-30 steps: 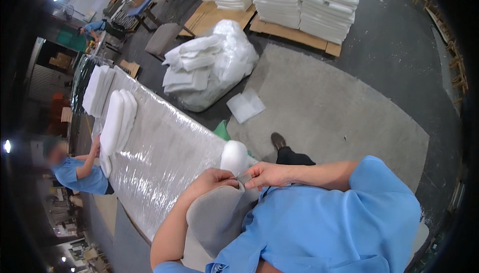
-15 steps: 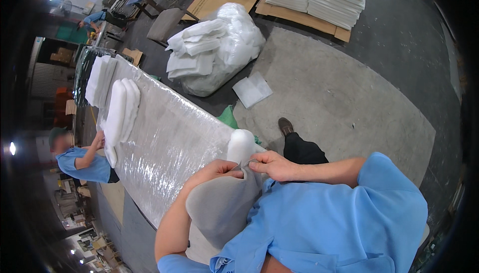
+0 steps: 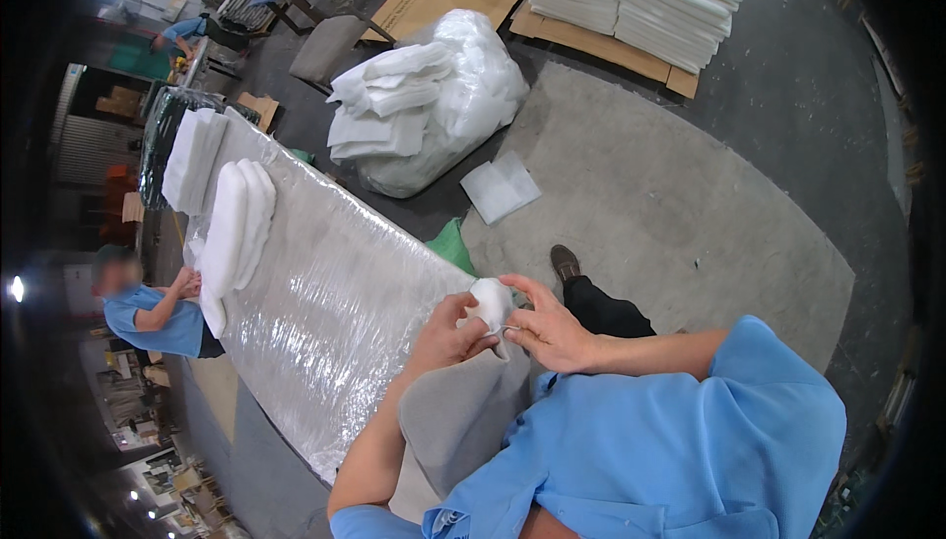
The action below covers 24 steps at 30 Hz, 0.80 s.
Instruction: The person wraps white foam pads in gray fabric covers at a worktable. They pull the fabric over each pad, tuck the edges, and place the finished items on a nearby stack. Other workers handle foam and fabric at the same table.
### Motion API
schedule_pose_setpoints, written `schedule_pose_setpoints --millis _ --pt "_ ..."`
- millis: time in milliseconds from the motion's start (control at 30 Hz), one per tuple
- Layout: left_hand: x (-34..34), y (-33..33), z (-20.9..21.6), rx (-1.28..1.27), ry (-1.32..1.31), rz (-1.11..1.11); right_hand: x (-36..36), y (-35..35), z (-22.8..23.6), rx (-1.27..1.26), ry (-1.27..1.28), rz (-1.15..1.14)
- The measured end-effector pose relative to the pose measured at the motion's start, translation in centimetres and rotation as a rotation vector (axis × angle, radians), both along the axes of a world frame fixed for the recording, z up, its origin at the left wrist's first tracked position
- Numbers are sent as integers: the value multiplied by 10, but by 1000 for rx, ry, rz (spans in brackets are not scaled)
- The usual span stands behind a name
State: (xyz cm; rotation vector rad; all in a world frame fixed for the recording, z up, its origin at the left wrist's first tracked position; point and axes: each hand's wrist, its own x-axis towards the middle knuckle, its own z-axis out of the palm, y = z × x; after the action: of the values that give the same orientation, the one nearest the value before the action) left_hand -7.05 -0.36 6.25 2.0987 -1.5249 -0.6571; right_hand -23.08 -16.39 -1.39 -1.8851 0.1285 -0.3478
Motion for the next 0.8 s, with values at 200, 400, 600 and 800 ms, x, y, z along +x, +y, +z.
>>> schedule_pose_setpoints --millis 200,400,600,800 --pt "18 -4 -25 -54 158 46 30 -20 -8 192 117 227" --pt "42 -25 -43 42 288 151 54 -33 -21 380 250 119" --pt "61 -31 -92 23 719 311 70 -32 -48 599 319 -30" --pt "55 -37 -135 -179 685 409 79 -24 -76 721 279 -114"
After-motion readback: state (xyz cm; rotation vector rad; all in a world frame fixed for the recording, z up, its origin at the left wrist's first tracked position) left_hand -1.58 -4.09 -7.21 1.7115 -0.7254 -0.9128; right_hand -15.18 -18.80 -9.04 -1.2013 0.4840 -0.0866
